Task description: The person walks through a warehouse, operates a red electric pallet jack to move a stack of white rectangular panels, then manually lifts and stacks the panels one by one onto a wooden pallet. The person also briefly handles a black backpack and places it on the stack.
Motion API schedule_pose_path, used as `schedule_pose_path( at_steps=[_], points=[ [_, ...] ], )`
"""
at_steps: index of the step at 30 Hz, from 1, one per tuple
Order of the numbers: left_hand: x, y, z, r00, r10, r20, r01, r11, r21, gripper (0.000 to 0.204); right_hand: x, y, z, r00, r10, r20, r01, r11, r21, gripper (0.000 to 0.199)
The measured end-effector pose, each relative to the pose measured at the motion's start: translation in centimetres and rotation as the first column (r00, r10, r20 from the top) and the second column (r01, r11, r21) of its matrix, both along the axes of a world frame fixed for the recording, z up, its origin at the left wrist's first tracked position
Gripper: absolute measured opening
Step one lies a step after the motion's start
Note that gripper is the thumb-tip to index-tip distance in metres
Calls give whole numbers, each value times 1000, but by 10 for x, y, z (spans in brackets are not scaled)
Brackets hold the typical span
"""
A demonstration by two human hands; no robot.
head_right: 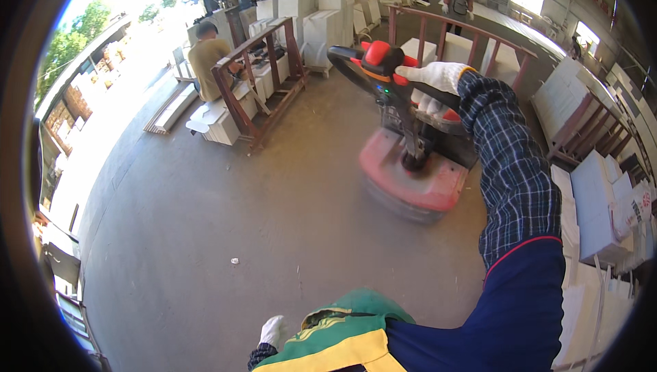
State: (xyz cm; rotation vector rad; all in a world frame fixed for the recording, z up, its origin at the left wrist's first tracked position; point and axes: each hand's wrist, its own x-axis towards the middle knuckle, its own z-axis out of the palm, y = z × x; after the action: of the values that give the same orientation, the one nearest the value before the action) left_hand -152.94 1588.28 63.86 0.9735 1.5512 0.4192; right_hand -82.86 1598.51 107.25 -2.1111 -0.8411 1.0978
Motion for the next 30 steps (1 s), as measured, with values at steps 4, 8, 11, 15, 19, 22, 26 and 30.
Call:
schedule_pose_path(
  at_steps=[4,8,11,15,19,22,26,30],
  points=[
    [-1,19,15,988,-2,156,-3,1000,30,33,-63,-16,-45,977,19,-212,-18,1000,5,52],
    [-54,7,-7,986,-54,160,39,995,91,34,-122,-28,-83,985,63,-162,-56,997,49,41],
    [-133,-32,-43,983,49,179,-53,998,16,37,-160,-41,-94,993,25,117,-27,1000,15,29],
    [-277,-121,-96,982,168,86,-164,985,-57,44,-185,-46,-104,988,-55,146,58,998,-17,25],
    [-371,-211,-104,898,415,-149,-440,860,-257,44,-186,-45,-111,954,-122,275,124,992,12,34],
    [-378,-239,-71,793,588,-161,-609,773,-177,45,-186,-45,-116,975,-130,180,134,991,-11,30],
    [-342,-229,-20,688,715,-127,-725,686,-63,39,-188,-46,-146,965,-143,218,155,987,-37,34],
    [-324,-219,-13,708,701,-84,-704,690,-166,40,-171,-46,-187,966,-115,232,135,988,-70,36]
  ],
)
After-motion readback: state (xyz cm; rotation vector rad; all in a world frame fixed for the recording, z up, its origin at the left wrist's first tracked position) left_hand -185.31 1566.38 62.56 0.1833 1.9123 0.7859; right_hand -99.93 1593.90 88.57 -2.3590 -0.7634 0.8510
